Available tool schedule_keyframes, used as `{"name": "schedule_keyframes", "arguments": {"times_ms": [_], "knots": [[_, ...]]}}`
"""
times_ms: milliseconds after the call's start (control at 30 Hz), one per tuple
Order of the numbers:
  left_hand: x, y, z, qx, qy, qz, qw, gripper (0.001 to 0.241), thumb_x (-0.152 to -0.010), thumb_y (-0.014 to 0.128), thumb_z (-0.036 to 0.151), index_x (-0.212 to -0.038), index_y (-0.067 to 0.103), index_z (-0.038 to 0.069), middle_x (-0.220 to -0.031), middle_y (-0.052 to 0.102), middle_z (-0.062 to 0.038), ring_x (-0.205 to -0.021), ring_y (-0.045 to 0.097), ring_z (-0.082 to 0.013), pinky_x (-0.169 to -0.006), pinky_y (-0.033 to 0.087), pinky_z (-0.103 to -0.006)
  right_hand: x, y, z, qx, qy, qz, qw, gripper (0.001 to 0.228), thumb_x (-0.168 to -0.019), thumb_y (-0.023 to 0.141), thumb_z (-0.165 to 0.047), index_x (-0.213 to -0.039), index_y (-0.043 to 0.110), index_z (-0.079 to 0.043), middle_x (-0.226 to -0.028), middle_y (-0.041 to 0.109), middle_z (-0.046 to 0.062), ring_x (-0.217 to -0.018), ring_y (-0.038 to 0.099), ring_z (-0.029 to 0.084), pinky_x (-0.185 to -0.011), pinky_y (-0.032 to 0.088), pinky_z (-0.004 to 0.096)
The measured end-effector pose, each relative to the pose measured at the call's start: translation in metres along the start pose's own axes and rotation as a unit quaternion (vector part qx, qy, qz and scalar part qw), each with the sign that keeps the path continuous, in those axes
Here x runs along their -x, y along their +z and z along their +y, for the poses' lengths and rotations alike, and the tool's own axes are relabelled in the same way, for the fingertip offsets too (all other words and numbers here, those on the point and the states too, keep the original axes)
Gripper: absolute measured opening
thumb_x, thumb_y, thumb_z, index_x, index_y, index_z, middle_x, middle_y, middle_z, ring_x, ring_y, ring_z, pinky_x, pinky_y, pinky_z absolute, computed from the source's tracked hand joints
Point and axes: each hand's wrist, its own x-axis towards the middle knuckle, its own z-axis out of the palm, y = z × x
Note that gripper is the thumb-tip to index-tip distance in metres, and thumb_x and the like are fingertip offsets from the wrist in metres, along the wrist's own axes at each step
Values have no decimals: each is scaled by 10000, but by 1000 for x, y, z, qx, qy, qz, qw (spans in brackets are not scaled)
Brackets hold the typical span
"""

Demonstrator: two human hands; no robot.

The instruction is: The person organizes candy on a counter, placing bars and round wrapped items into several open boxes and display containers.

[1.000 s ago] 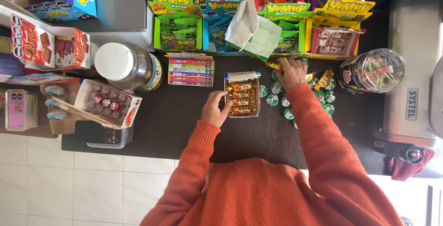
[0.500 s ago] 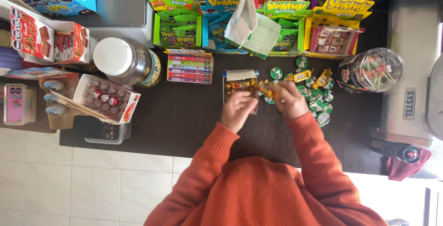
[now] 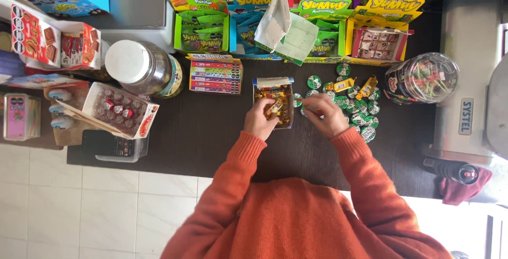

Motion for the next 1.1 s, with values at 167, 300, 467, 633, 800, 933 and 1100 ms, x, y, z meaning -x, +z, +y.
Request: {"name": "schedule_keyframes", "arguments": {"times_ms": [167, 300, 467, 633, 800, 933, 1100], "knots": [[-44, 17, -47, -230, 86, -9, 969, 460, -1046, 869, 284, -1504, 889, 260, -1531, 785, -72, -1398, 855, -410, -1199, 757, -574, 5, 0, 3, 1, 43, 8, 999, 420, -1120, 983, -139, -1536, 923, -142, -1386, 862, 148, -1260, 891, 425, -1006, 737, 573], [-84, 26, -103, -396, 254, 17, 882, 240, -1090, 892, 331, -1310, 938, 246, -1352, 831, -18, -1379, 814, -290, -1159, 702, -474, 13, 2, 3, -6, 75, 5, 997, 450, -1125, 985, -173, -1569, 913, -173, -1407, 854, 134, -1298, 875, 423, -1057, 723, 581], [-75, 15, -93, -402, 304, 25, 863, 334, -1134, 859, 172, -1452, 834, 270, -1368, 782, -25, -1365, 807, -309, -1109, 706, -492, 29, 13, 3, -2, 134, -9, 991, 565, -1097, 977, -181, -1650, 866, -213, -1443, 855, 183, -1309, 865, 469, -1066, 713, 628], [-76, 21, -104, -390, 335, 67, 855, 405, -1104, 875, 105, -1450, 744, 267, -1375, 713, -24, -1375, 803, -332, -1100, 697, -521, 33, 17, 3, -6, 282, -59, 958, 756, -1018, 1028, -350, -1705, 715, -311, -1455, 928, 140, -1127, 902, 490, -914, 702, 673], [-45, 8, -73, -343, 335, 92, 873, 488, -1139, 880, 111, -1558, 728, 308, -1447, 738, 9, -1437, 814, -299, -1152, 703, -479, 26, 29, 4, -45, 258, -56, 963, 590, -1016, 1050, -291, -1555, 815, -248, -1357, 979, 119, -1172, 930, 460, -946, 744, 587], [-22, -1, -71, -287, 314, 100, 900, 371, -1151, 921, 271, -1485, 758, 269, -1460, 743, -19, -1407, 826, -334, -1105, 735, -494, 2, 38, -4, -21, 163, -32, 986, 531, -977, 1096, -256, -1473, 907, -220, -1396, 944, 139, -1269, 905, 458, -1006, 751, 572], [0, -20, -76, -270, 241, 144, 921, 296, -1141, 938, 317, -1396, 789, 314, -1395, 743, 22, -1327, 837, -315, -1068, 738, -484, -21, 52, -11, -19, 125, -39, 991, 620, -956, 1082, -248, -1552, 913, -228, -1241, 825, 88, -1025, 824, 331, -893, 730, 491]]}}
